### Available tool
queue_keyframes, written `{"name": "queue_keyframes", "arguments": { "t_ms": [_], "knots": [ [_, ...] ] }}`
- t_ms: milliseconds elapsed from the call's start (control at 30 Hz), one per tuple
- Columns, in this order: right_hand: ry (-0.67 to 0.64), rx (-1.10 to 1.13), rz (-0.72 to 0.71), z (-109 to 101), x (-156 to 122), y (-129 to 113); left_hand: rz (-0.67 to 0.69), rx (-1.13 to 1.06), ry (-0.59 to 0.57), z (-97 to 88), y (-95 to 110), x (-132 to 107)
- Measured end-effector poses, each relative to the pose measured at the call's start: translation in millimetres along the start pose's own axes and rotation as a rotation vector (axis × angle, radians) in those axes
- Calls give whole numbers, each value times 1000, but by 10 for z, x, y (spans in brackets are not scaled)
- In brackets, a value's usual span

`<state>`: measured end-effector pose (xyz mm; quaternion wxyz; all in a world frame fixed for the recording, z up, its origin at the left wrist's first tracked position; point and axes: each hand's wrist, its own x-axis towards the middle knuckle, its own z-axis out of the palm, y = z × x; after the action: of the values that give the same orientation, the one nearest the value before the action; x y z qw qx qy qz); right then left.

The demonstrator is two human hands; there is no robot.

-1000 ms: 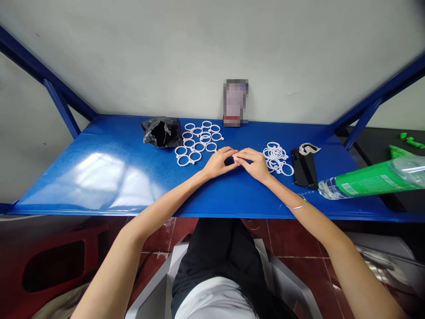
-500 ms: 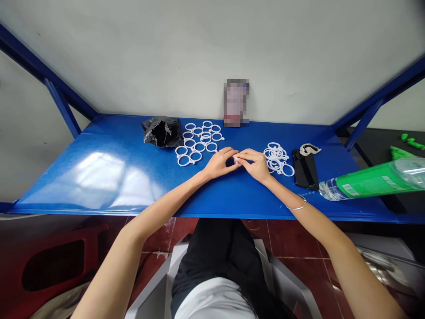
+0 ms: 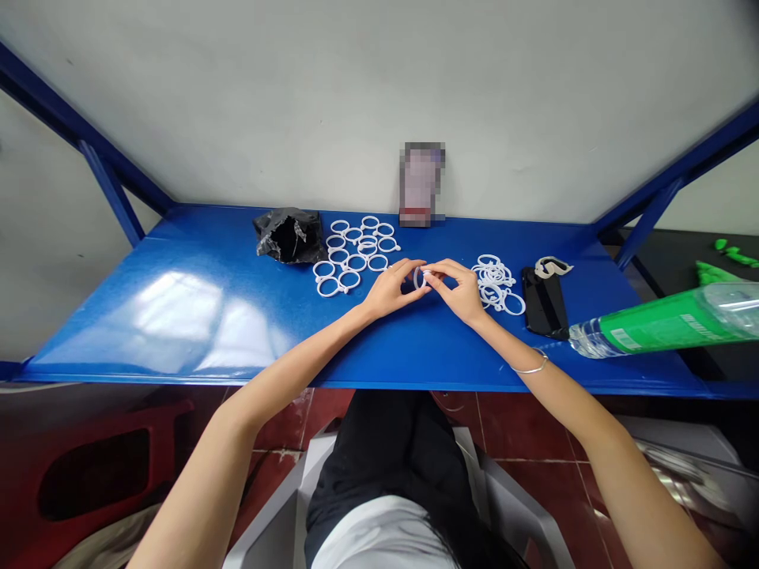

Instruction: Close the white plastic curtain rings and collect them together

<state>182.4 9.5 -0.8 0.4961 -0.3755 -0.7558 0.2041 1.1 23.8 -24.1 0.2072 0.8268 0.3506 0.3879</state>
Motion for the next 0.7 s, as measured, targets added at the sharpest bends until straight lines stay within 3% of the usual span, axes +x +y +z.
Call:
{"name": "queue_keyframes", "arguments": {
  "t_ms": [333, 700],
  "knots": [
    [1, 28, 67, -12, 0, -8, -10, -2, 76, 6, -16, 0],
    [-7, -10, 41, -7, -9, -9, 39, 2, 129, 14, -22, -11]
  ]
}}
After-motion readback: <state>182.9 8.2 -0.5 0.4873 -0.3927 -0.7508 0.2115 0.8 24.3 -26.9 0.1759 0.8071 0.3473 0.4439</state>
